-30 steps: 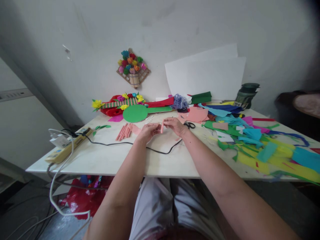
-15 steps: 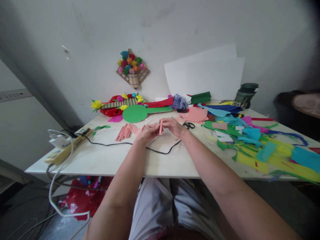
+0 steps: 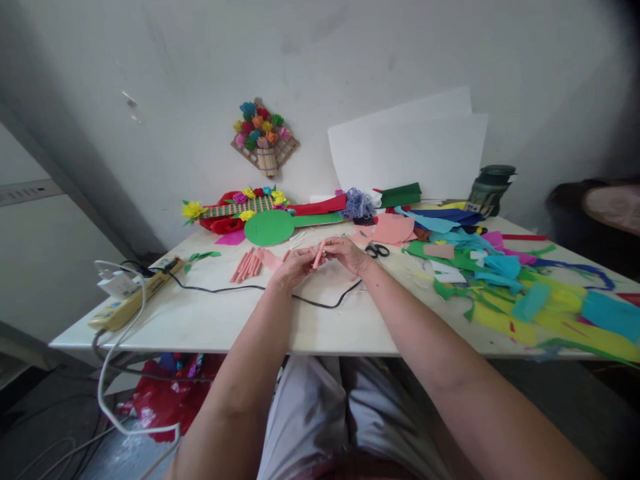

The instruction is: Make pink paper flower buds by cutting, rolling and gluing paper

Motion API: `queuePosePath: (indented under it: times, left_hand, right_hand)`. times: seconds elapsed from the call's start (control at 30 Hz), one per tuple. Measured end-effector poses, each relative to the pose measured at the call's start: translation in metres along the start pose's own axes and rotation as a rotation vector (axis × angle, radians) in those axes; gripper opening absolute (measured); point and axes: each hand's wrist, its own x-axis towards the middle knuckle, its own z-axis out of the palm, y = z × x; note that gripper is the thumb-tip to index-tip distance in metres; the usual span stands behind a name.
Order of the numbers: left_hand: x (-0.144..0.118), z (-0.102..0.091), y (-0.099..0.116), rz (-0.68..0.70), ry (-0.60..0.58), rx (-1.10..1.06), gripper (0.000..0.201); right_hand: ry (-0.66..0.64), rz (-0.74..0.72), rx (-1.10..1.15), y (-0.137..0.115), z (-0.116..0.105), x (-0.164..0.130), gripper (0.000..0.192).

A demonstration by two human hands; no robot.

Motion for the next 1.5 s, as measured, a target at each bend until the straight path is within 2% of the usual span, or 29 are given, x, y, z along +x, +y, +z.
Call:
queuePosePath:
  times: [0.27, 0.57, 1.33, 1.5]
  left_hand:
    - [0.0009, -0.0012, 0.0002, 0.009, -0.018, -0.016, 0.027]
    - [0.0003, -0.002, -0.0011, -0.001, 0.008, -0.001, 0.025]
    - [0.0013, -0.0027, -0.0017, 0.007, -0.048, 0.046, 0.022]
    - [0.0005, -0.0015, 0.0001, 0.012, -0.037, 0.022, 0.024]
  right_hand:
    - [0.138, 0.004, -0.03, -0.0033, -0.0009, -0.0025, 0.019]
    - [0.182, 0.008, -0.05, -0.0034, 0.0012, -0.0025, 0.019]
    - [0.151, 0.046, 0.002, -0.0038, 0.002, -0.002, 0.019]
    - [0.091, 0.03, 0.042, -0.0005, -0.0002, -0.0005, 0.021]
